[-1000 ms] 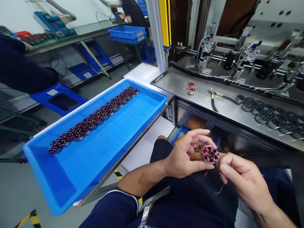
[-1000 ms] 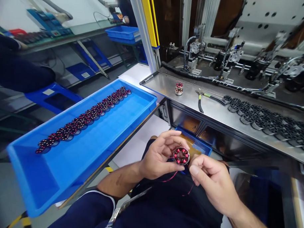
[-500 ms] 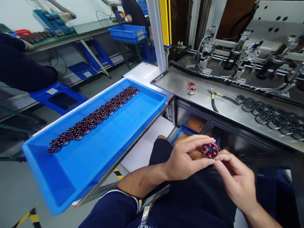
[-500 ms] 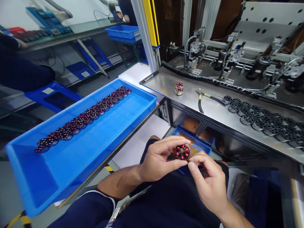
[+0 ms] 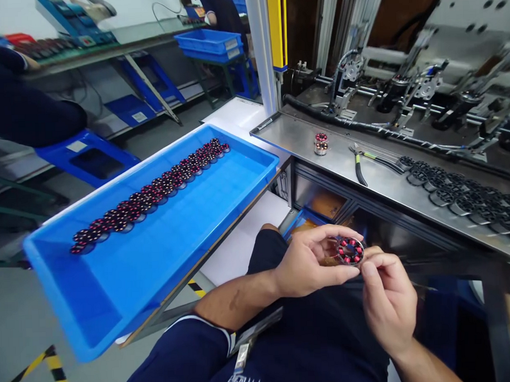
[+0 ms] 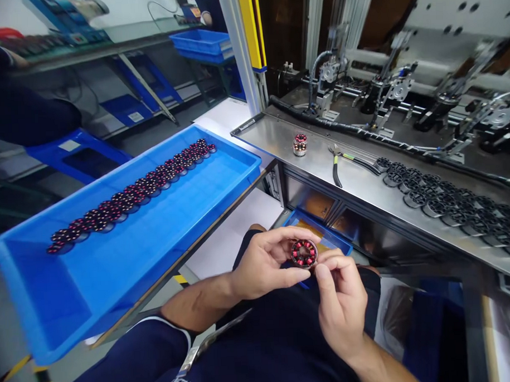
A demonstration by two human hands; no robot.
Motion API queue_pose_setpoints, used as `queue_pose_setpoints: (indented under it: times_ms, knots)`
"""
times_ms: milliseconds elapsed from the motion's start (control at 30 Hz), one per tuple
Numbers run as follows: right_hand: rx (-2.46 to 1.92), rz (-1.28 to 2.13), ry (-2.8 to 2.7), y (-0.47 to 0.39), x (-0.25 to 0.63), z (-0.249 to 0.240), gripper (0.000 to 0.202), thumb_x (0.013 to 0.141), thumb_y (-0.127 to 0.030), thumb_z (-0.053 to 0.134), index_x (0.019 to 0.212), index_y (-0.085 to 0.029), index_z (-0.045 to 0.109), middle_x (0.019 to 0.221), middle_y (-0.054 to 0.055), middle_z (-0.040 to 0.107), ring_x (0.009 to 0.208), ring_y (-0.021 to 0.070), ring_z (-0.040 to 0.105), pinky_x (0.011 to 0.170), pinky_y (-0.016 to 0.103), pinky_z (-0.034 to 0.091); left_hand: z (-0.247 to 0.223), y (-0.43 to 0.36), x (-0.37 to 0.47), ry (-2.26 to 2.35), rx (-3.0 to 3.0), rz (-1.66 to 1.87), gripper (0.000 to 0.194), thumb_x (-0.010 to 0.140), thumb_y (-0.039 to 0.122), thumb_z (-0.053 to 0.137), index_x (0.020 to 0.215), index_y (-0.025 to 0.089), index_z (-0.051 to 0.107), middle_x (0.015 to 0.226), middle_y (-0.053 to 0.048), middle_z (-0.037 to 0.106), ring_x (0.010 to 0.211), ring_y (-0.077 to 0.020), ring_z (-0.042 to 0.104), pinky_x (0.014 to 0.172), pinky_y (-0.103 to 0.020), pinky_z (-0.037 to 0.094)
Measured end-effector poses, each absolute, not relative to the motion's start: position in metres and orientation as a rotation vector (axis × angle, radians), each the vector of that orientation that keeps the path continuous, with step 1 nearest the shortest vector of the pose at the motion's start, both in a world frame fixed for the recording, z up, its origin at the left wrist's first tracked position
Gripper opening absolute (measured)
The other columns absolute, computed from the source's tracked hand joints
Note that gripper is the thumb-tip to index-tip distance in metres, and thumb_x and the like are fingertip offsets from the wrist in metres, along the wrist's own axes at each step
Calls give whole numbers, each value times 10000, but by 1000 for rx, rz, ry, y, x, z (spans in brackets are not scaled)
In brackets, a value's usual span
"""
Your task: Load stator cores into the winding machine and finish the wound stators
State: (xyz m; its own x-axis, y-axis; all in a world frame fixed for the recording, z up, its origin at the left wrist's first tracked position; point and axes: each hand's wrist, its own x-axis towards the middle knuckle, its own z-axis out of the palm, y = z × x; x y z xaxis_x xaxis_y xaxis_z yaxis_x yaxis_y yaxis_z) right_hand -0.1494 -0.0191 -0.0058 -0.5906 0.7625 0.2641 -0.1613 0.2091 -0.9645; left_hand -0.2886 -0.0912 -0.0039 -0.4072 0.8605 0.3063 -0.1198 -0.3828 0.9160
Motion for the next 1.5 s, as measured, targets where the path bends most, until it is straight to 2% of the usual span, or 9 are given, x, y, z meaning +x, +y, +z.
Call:
queue_pose_setpoints:
  times_ms: [167,500,567,667,900,1200,1300,1400,1500]
  knots:
    - [-479,1570,-1667,-15,-148,-7,64,938,-247,610,977,-236,560,948,48,533,866,175,541,768,316,497,-5,-89,-291,1425,1552,1991,409,711,143,798,1108,155,704,1058,-113,721,929,-195,721,805,-288,610]
    - [-737,1768,-1499,-22,-158,-14,181,1005,-351,496,875,-229,528,880,34,558,831,184,577,760,346,497,-3,-88,-295,1539,1730,2055,447,708,128,771,1144,165,687,1016,-95,744,911,-191,732,837,-301,616]
    - [-691,1686,-1534,-18,-156,-15,94,975,-330,559,963,-237,551,980,52,578,914,196,587,796,350,492,-4,-90,-296,1572,1743,2039,453,704,125,769,1148,162,684,1020,-97,740,903,-187,732,830,-295,615]
    - [-522,1434,-1671,-10,-153,-9,290,849,-246,724,1097,-254,573,1126,80,560,1066,234,556,915,402,464,-3,-91,-296,1599,1803,2016,463,698,114,771,1151,145,676,1028,-107,735,906,-187,733,834,-283,613]
    - [-479,1083,-1870,-7,-152,6,128,893,-104,627,876,-231,635,921,42,578,890,192,556,788,353,445,3,-94,-292,1610,1894,1980,469,722,103,755,1179,159,663,1030,-91,738,916,-176,730,835,-267,613]
    - [-748,1610,-1569,-11,-149,2,223,911,-308,672,734,-200,591,884,35,552,839,166,536,756,302,454,-3,-93,-290,1348,1561,2035,452,662,115,827,1098,158,715,1002,-105,747,913,-200,725,821,-300,605]
    - [-732,1705,-1441,-12,-150,-3,174,883,-348,709,801,-211,639,924,37,587,876,168,563,808,308,479,-6,-93,-289,1284,1434,2032,463,658,101,827,1104,162,719,1024,-104,735,935,-199,716,830,-292,598]
    - [-633,1774,-1426,-14,-146,-8,213,829,-331,764,1005,-250,675,994,52,632,882,177,603,799,315,518,-5,-94,-290,1220,1339,2037,463,672,110,828,1116,176,716,1041,-92,725,912,-179,715,812,-273,601]
    - [-582,1770,-1516,-17,-141,-10,79,851,-260,741,916,-238,700,901,42,633,825,164,604,757,295,524,-3,-94,-292,1185,1323,2037,447,689,129,829,1117,185,716,1042,-83,724,904,-170,716,800,-265,606]
